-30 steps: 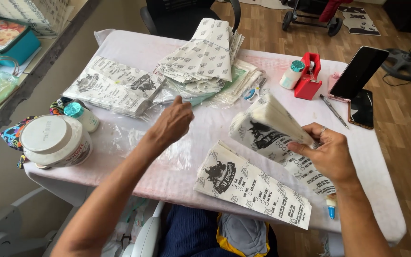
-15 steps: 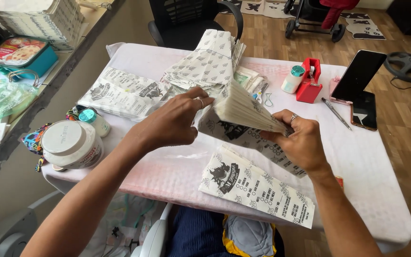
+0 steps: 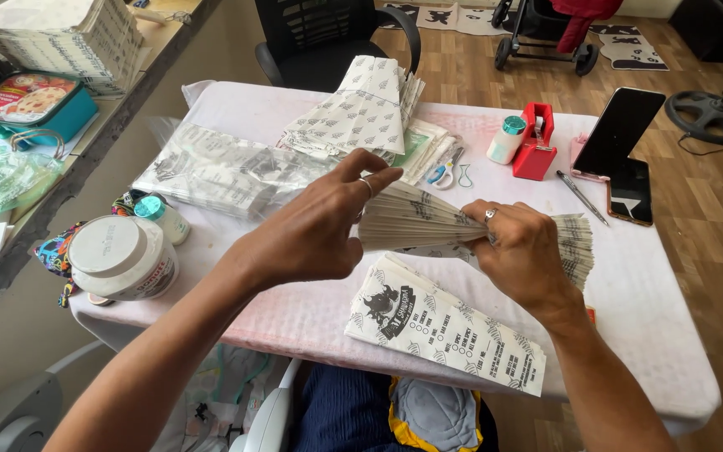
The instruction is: The person sorts through stacks of printed paper sleeves on a table, handling them by hand and organizing them into distinct piles.
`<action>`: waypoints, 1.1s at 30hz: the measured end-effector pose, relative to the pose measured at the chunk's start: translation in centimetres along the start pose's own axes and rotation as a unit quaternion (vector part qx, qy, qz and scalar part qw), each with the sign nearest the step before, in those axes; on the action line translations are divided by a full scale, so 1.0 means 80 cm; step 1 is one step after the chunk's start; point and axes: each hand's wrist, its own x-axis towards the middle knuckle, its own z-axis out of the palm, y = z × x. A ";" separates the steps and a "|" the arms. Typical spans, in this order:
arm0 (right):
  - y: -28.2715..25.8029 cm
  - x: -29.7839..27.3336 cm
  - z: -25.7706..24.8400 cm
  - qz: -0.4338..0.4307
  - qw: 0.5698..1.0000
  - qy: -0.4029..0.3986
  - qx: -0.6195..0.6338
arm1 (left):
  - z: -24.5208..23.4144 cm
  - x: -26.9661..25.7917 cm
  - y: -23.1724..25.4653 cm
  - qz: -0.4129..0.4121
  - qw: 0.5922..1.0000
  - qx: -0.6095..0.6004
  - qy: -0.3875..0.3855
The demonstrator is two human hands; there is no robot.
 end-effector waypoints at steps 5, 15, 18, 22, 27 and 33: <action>-0.020 0.008 -0.011 0.022 0.999 -0.006 -0.040 | 0.023 0.012 0.022 0.011 0.989 0.148 0.001; -0.044 0.026 0.011 0.107 0.994 0.017 0.006 | 0.152 0.110 0.028 0.250 0.892 0.322 0.195; -0.018 0.026 0.004 0.226 0.940 0.078 0.241 | 0.153 0.105 0.019 0.334 0.845 0.282 0.309; 0.001 0.028 -0.009 0.331 0.812 0.144 0.459 | 0.126 0.103 0.003 0.153 0.895 0.047 0.417; 0.006 0.031 -0.004 0.377 0.745 0.152 0.529 | 0.119 0.127 -0.018 -0.206 0.752 -0.498 0.381; 0.032 0.027 0.016 0.399 0.699 0.233 0.546 | 0.196 0.115 -0.027 -0.138 0.816 -0.401 0.392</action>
